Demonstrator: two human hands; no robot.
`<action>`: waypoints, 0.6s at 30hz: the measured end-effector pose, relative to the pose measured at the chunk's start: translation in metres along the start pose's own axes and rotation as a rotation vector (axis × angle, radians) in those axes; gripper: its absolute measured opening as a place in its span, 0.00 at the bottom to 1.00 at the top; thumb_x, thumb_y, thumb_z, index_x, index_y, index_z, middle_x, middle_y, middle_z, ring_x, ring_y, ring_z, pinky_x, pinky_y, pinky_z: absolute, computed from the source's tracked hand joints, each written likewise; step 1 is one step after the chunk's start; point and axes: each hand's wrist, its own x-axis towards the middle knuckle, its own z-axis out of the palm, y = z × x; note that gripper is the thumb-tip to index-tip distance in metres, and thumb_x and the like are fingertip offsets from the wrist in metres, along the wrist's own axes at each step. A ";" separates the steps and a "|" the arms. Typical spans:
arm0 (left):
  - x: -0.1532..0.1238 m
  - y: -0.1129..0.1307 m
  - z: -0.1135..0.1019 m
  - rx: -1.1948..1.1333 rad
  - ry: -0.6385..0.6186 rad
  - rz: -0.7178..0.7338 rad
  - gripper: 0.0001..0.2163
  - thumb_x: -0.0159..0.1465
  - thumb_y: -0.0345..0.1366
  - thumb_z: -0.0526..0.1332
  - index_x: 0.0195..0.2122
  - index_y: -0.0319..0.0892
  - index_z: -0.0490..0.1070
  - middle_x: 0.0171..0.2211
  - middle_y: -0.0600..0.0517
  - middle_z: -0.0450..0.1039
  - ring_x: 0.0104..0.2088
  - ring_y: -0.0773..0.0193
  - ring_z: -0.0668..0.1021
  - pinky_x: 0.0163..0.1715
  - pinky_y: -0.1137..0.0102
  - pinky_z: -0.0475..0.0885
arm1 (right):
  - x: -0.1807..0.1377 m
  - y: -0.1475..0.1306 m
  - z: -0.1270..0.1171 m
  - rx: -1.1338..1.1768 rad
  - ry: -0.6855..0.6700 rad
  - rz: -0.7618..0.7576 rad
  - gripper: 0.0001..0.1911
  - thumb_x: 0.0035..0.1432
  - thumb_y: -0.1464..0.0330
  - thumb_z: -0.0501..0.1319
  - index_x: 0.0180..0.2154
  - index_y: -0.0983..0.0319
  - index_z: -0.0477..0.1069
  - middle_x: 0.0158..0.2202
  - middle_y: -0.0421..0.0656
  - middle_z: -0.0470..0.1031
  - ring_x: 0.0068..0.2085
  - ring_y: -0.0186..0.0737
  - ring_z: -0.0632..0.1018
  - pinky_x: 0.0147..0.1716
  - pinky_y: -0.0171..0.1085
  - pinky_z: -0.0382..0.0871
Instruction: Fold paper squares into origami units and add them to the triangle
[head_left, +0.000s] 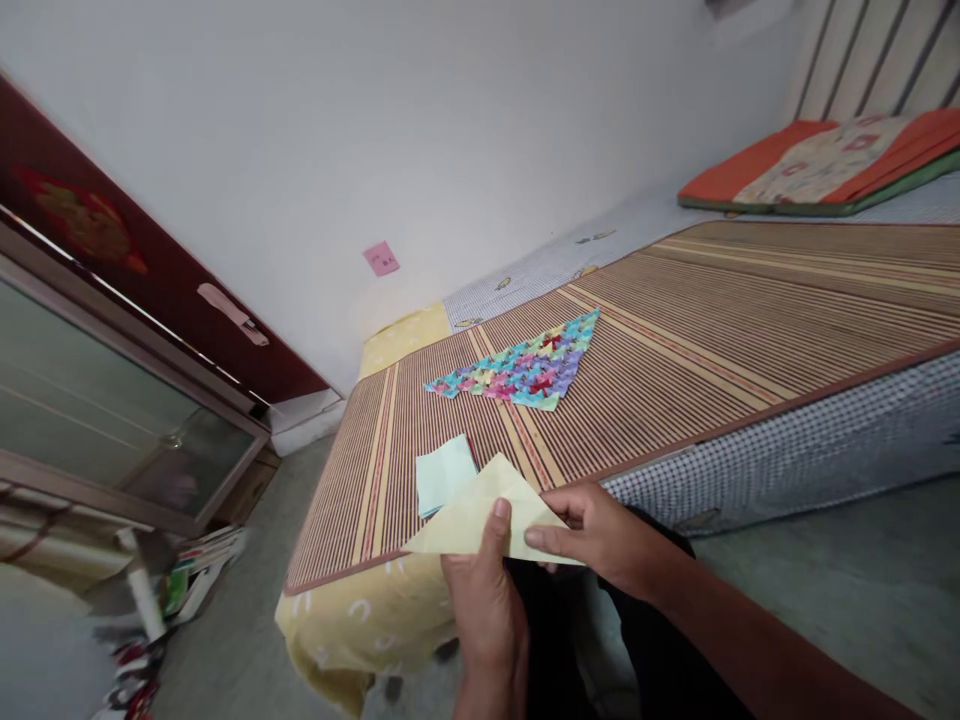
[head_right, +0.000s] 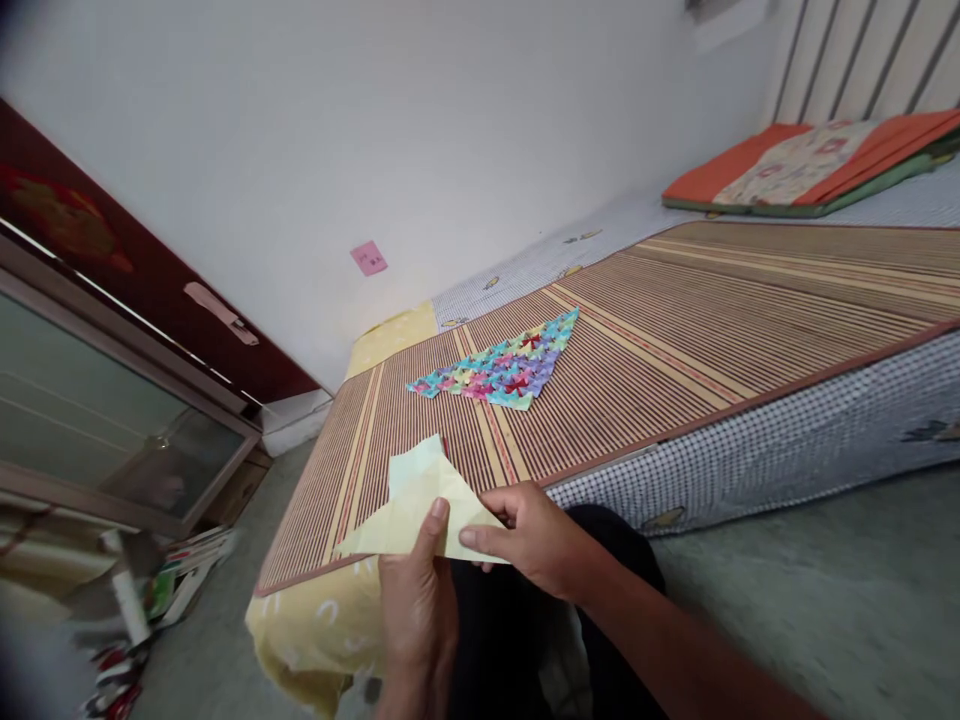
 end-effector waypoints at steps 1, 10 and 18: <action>0.001 0.000 0.000 -0.045 -0.006 -0.012 0.23 0.56 0.40 0.74 0.52 0.39 0.77 0.45 0.45 0.83 0.46 0.53 0.83 0.48 0.63 0.77 | 0.001 0.003 -0.001 0.015 0.002 0.006 0.15 0.55 0.59 0.68 0.30 0.65 0.76 0.25 0.39 0.73 0.28 0.36 0.73 0.30 0.34 0.65; 0.011 -0.003 0.005 -0.227 0.124 -0.100 0.21 0.58 0.35 0.72 0.53 0.41 0.77 0.54 0.44 0.79 0.56 0.53 0.79 0.60 0.61 0.70 | -0.006 0.015 0.014 0.124 0.149 -0.133 0.12 0.49 0.66 0.72 0.31 0.61 0.71 0.26 0.35 0.71 0.28 0.33 0.71 0.27 0.31 0.65; -0.001 0.002 0.011 -0.273 0.100 -0.176 0.19 0.62 0.33 0.69 0.55 0.43 0.76 0.54 0.45 0.79 0.54 0.55 0.81 0.56 0.65 0.75 | 0.004 0.035 0.051 -0.021 0.331 -0.266 0.16 0.61 0.61 0.65 0.50 0.58 0.77 0.45 0.47 0.82 0.50 0.50 0.80 0.56 0.49 0.71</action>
